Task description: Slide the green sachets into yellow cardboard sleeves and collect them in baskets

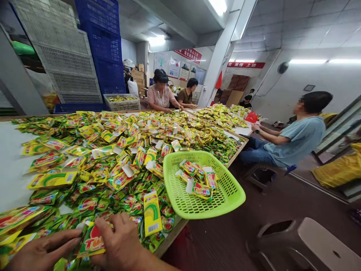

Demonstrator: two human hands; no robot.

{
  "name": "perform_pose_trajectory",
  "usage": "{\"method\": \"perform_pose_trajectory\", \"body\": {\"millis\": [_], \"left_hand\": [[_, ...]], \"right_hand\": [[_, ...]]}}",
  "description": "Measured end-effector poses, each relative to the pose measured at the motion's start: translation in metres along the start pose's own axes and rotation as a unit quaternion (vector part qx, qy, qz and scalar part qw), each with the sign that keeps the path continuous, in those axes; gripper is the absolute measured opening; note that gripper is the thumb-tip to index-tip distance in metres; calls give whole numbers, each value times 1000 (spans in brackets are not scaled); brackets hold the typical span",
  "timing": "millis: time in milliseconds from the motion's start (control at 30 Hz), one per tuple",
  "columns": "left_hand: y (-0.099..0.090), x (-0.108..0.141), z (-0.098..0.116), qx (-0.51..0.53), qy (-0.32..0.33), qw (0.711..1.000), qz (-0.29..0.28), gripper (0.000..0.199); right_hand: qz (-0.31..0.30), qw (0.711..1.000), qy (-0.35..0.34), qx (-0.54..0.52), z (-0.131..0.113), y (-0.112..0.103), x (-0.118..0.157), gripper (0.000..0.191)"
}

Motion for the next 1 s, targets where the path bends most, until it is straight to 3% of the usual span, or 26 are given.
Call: {"method": "perform_pose_trajectory", "body": {"millis": [100,333,400,467,567,633,667,733,833,900,1000], "left_hand": [[13,9,28,56,-62,993,-78,31],[29,36,103,265,-61,950,-157,27],[19,34,110,275,-56,953,-111,30],[1,27,106,257,-41,965,-26,30],[-23,10,86,220,-37,972,73,29],[-29,-4,71,168,-54,980,94,26],[-28,-13,67,132,-54,985,95,26],[-21,-31,67,52,-26,993,100,27],[-1,-62,80,-53,26,989,134,34],[13,-82,84,-79,37,986,140,40],[22,-104,79,-69,34,990,119,45]], "right_hand": [[-7,1000,-6,-15,-4,-6,2,67],[27,998,-36,-37,11,-45,-4,55],[63,998,-15,2,36,-66,-6,48],[94,992,36,71,76,-94,-8,49],[148,945,153,249,137,-143,-8,58],[195,910,195,310,153,-167,-7,71],[210,908,187,310,149,-170,-6,72],[204,939,117,252,125,-158,-7,65],[103,983,16,152,77,-106,-6,46],[57,983,49,165,65,-74,1,42],[11,971,130,200,72,-45,17,49]]}}
Point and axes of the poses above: each hand's wrist, its own x-axis away from the middle knuckle, its own y-axis out of the palm, z = x × y, the point moved 5 cm from there along -x, towards the middle knuckle, and after that the axes turned 6 degrees about x, right-handed, at the moved point
